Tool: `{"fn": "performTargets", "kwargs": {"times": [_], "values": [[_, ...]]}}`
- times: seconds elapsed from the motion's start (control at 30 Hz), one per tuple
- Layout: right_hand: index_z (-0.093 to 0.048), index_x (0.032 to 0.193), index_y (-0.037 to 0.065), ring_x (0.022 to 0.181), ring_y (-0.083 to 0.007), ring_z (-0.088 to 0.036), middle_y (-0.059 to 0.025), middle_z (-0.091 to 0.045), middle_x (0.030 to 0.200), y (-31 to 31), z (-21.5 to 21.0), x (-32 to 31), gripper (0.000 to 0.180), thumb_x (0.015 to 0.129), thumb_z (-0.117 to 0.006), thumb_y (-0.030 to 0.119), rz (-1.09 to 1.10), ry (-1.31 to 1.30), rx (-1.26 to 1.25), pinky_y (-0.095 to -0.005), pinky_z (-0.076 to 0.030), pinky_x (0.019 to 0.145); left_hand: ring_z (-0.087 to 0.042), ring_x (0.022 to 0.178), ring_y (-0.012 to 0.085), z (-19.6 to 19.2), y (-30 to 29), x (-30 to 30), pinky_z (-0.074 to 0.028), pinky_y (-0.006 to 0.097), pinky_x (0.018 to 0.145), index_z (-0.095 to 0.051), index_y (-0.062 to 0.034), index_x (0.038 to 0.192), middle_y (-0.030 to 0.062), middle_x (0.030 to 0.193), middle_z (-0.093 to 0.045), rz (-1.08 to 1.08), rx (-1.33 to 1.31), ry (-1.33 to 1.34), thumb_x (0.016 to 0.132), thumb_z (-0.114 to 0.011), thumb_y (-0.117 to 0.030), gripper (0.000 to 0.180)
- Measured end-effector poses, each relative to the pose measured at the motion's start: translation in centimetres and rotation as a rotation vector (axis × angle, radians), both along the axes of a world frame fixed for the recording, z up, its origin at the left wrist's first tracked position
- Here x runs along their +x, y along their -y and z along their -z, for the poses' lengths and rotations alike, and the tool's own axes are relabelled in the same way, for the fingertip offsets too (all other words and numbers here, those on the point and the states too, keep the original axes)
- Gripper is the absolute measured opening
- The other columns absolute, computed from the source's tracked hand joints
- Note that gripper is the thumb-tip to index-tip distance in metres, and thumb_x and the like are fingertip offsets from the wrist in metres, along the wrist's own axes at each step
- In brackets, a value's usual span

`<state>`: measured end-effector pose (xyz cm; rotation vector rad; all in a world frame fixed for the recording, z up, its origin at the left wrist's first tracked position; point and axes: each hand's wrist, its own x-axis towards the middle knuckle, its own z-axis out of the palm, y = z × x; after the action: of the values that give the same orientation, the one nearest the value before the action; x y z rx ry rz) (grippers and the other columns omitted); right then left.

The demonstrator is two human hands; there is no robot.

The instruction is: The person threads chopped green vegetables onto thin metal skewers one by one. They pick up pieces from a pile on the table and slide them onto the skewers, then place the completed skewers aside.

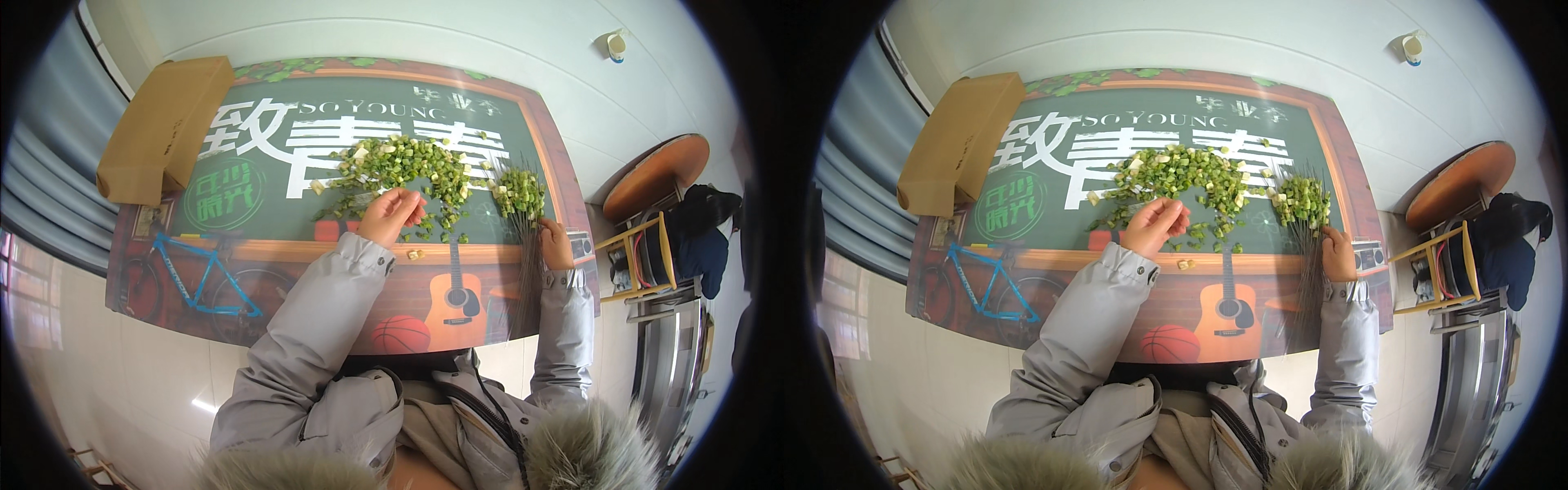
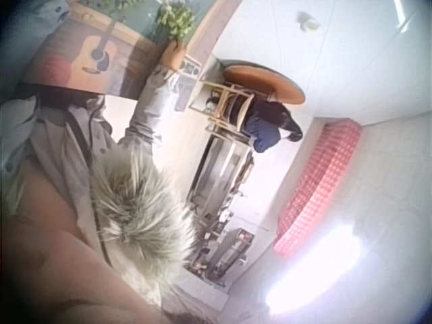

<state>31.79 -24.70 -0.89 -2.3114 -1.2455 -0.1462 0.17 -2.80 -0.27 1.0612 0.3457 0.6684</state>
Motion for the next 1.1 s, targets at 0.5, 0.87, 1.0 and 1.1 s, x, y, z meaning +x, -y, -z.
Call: {"fn": "performTargets", "kwargs": {"times": [0.5, 0.87, 1.0, 1.1], "values": [[-0.054, 0.087, 0.0, 0.069, -0.0265, -0.061, -0.0131, -0.061, 0.073, 1.9, -1.3, 2.8, 0.032, 0.068, -0.071, 0.02, 0.088, -0.148, -0.198, -0.0359, -0.048, 0.062, -0.051, 0.068, 0.0081, 0.2, 0.0, 0.1, -0.042, 0.023, 0.064, -0.058, -0.0037, 0.088, 0.0017, 0.077, -0.058, -0.018, -0.029, -0.053, 0.092, -0.051, -0.024, 0.021], [-0.056, 0.081, 0.002, 0.08, -0.0335, -0.06, -0.0174, -0.062, 0.081, 1.4, -0.3, 6.1, 0.021, 0.067, -0.065, 0.015, 0.293, 0.01, -0.447, -0.0407, -0.048, 0.071, -0.052, 0.067, 0.0083, 0.2, 0.0, 0.2, -0.041, 0.022, 0.062, -0.058, -0.0037, 0.087, 0.0012, 0.076, -0.058, -0.028, 0.028, -0.051, 0.092, -0.05, -0.025, 0.023], [-0.058, 0.082, 0.003, 0.08, -0.0356, -0.061, -0.0197, -0.063, 0.083, 2.7, 0.6, 9.7, 0.018, 0.068, -0.063, 0.014, 0.397, 0.089, -0.466, -0.0423, -0.048, 0.072, -0.051, 0.067, 0.0083, 0.4, 0.0, 0.2, -0.041, 0.022, 0.062, -0.058, -0.0037, 0.087, 0.0013, 0.075, -0.058, -0.021, 0.014, -0.043, 0.092, -0.05, -0.025, 0.023], [-0.057, 0.078, 0.003, 0.079, -0.0348, -0.06, -0.0179, -0.061, 0.078, 3.2, 1.6, 11.9, 0.015, 0.067, -0.062, 0.013, 0.425, 0.128, -0.392, -0.0422, -0.047, 0.071, -0.051, 0.067, 0.0083, 0.4, 0.0, 0.2, -0.041, 0.022, 0.062, -0.058, -0.0036, 0.087, 0.0013, 0.075, -0.058, -0.015, 0.013, -0.036, 0.092, -0.051, -0.026, 0.024]]}}
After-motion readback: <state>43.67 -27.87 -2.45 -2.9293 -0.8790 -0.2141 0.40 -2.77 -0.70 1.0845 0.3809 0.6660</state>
